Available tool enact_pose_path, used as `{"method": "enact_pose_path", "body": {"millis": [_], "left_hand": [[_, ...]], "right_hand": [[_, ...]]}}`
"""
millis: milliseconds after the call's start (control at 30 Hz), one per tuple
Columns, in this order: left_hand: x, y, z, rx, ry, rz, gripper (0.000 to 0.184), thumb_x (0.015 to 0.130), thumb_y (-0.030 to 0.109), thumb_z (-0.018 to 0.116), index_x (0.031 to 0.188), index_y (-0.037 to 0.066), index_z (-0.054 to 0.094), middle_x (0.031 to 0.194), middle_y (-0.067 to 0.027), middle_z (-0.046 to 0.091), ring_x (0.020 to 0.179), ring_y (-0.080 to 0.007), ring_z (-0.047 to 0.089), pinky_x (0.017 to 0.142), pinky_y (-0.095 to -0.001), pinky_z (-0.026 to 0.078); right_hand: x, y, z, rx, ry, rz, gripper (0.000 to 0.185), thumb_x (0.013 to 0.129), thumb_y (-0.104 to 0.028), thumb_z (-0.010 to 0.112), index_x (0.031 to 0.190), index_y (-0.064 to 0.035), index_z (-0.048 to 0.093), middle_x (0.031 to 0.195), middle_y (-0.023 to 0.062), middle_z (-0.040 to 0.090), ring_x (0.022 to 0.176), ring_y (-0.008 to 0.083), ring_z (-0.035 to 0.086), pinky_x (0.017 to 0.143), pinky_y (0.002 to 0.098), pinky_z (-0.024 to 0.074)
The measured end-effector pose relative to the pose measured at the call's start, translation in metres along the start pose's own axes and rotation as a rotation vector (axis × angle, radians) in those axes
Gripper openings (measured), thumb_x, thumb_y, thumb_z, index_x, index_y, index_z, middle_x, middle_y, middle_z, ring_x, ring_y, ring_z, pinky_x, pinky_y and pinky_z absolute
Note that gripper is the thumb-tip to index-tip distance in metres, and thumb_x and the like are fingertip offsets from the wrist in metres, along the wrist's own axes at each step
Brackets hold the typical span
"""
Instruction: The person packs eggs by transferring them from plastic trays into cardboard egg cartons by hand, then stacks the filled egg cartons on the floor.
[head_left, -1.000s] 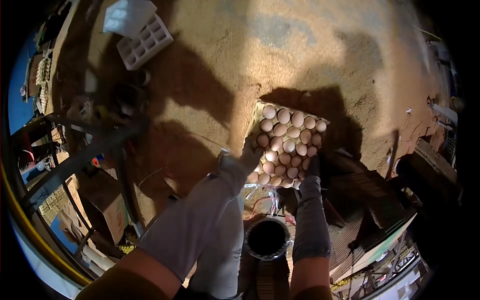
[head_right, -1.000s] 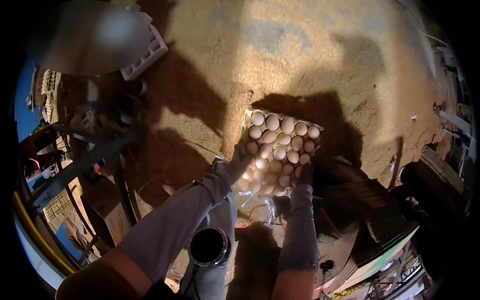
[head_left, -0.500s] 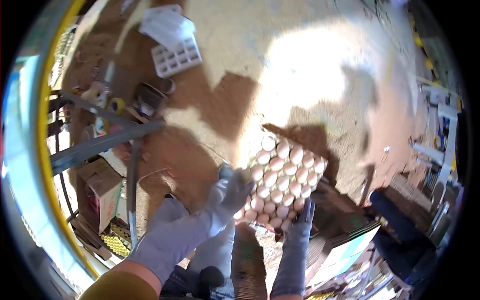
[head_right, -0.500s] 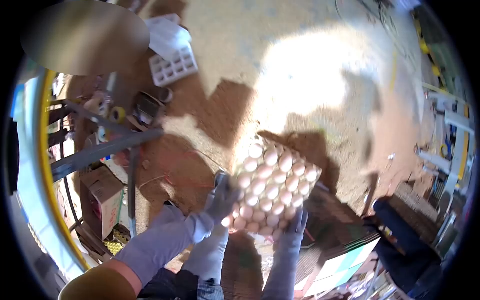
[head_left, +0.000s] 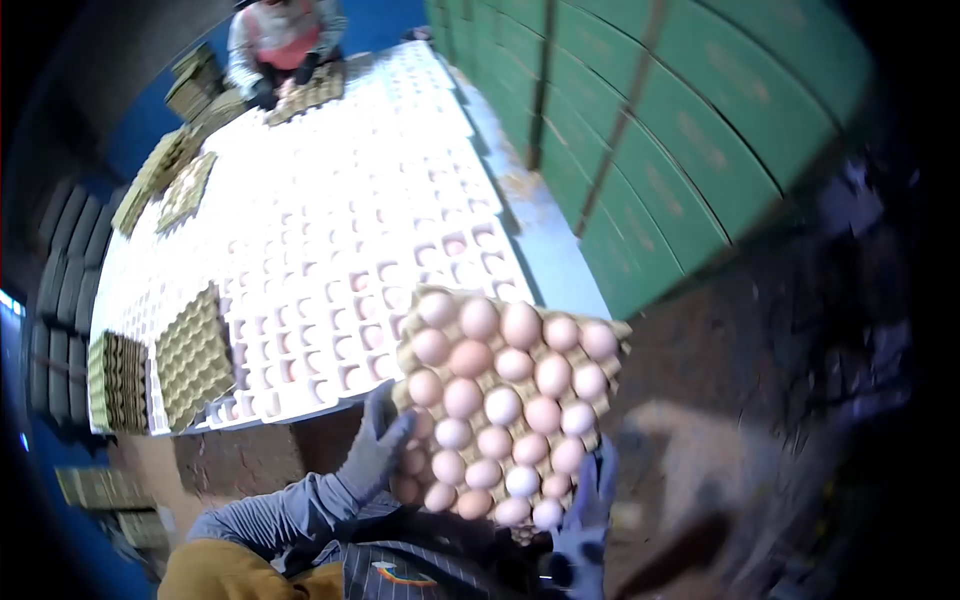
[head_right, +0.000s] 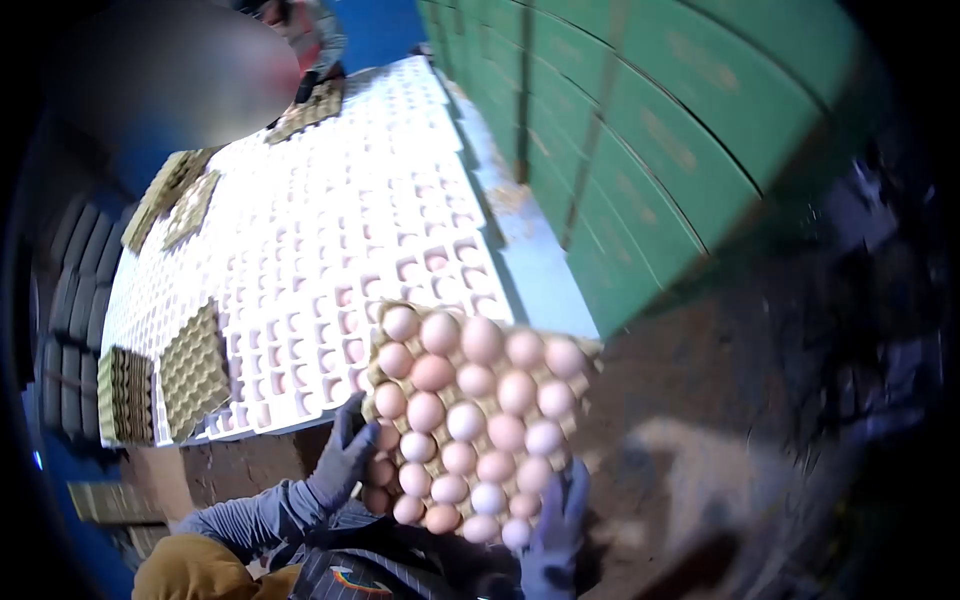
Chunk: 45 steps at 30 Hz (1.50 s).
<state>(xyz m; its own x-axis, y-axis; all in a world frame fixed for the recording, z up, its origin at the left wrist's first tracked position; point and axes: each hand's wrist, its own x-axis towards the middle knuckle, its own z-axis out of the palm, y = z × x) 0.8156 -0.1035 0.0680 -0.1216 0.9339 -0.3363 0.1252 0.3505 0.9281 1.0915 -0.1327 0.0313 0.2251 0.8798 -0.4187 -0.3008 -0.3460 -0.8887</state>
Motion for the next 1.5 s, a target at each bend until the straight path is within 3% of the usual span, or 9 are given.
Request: {"method": "enact_pose_path", "body": {"millis": [200,467,533,733,1000,1100,1233,1367,1500], "left_hand": [[0.065,-0.01,-0.113,-0.171,0.437,-0.054,0.046,0.101,0.028,0.053,0.139,0.003,0.043,0.126,-0.0075,0.053,0.11,-0.0161,0.048,0.098,-0.0314,0.04],[0.131,-0.037,-0.246,0.413,0.197,-0.146,0.05,0.097,0.037,0.058,0.13,-0.001,0.056,0.119,-0.0223,0.063,0.109,-0.0356,0.062,0.092,-0.04,0.05],[0.145,-0.006,-0.27,0.691,0.298,-0.035,0.042,0.095,0.032,0.061,0.128,0.006,0.06,0.12,-0.0183,0.063,0.109,-0.0355,0.062,0.091,-0.0427,0.05],[0.262,-0.008,-0.293,0.841,0.201,0.632,0.042,0.089,0.017,0.067,0.13,0.01,0.061,0.127,-0.0119,0.063,0.12,-0.0317,0.057,0.099,-0.0441,0.047],[0.268,-0.016,-0.306,0.697,0.007,0.597,0.033,0.09,0.014,0.064,0.122,0.008,0.063,0.121,-0.011,0.064,0.117,-0.028,0.059,0.101,-0.0388,0.048],[0.252,-0.002,-0.315,-0.835,0.16,0.031,0.02,0.1,0.016,0.055,0.115,0.004,0.062,0.109,-0.005,0.064,0.102,-0.0146,0.06,0.088,-0.0332,0.052],[0.238,0.007,-0.315,0.259,-0.003,0.087,0.023,0.089,0.02,0.071,0.107,0.006,0.068,0.115,-0.0142,0.058,0.094,-0.0209,0.062,0.083,-0.0331,0.053],[0.23,-0.006,-0.278,1.028,-0.031,0.204,0.054,0.081,0.021,0.074,0.131,0.014,0.056,0.118,-0.0137,0.051,0.104,-0.0331,0.06,0.088,-0.0415,0.052],[0.235,0.021,-0.281,0.741,-0.019,0.026,0.049,0.078,0.026,0.081,0.121,0.008,0.064,0.111,-0.0146,0.057,0.099,-0.0329,0.063,0.085,-0.0412,0.053]], "right_hand": [[0.151,0.031,0.171,-0.611,-0.302,-0.59,0.035,0.099,-0.026,0.059,0.122,-0.0007,0.059,0.11,0.0125,0.065,0.1,0.0224,0.059,0.09,0.0356,0.0481],[0.211,0.061,0.245,-0.84,-0.39,-0.307,0.033,0.094,-0.023,0.066,0.115,0.0022,0.061,0.1,0.014,0.068,0.093,0.0212,0.062,0.083,0.0353,0.0497],[0.179,0.002,0.286,-1.235,-0.238,-0.926,0.036,0.083,-0.012,0.071,0.117,-0.0046,0.062,0.105,0.0184,0.066,0.101,0.0357,0.062,0.089,0.0425,0.0496],[0.226,-0.01,0.438,-1.264,-0.64,-1.379,0.046,0.084,-0.019,0.07,0.127,-0.0136,0.057,0.114,0.009,0.059,0.108,0.031,0.057,0.093,0.045,0.0463],[0.238,-0.016,0.459,-1.278,-0.94,-0.963,0.039,0.077,-0.01,0.066,0.115,-0.0114,0.061,0.109,0.0089,0.056,0.103,0.0266,0.057,0.089,0.0383,0.0498],[0.257,-0.032,0.475,-0.61,-1.047,-0.312,0.016,0.077,-0.002,0.061,0.092,-0.0036,0.057,0.098,0.0047,0.052,0.091,0.0179,0.056,0.082,0.0284,0.0496],[0.246,-0.044,0.528,-1.904,-1.497,-1.028,0.033,0.095,-0.018,0.051,0.127,-0.0231,0.058,0.122,0.0099,0.057,0.113,0.0284,0.06,0.091,0.0381,0.0519],[0.253,-0.04,0.539,-2.03,-1.784,-1.29,0.036,0.098,-0.021,0.047,0.134,-0.0201,0.054,0.126,0.0104,0.055,0.119,0.0284,0.057,0.093,0.0384,0.0517],[0.285,-0.053,0.503,-1.446,-1.535,-0.862,0.042,0.088,-0.026,0.067,0.127,-0.0095,0.058,0.116,0.01,0.063,0.107,0.0249,0.064,0.089,0.0362,0.0537]]}}
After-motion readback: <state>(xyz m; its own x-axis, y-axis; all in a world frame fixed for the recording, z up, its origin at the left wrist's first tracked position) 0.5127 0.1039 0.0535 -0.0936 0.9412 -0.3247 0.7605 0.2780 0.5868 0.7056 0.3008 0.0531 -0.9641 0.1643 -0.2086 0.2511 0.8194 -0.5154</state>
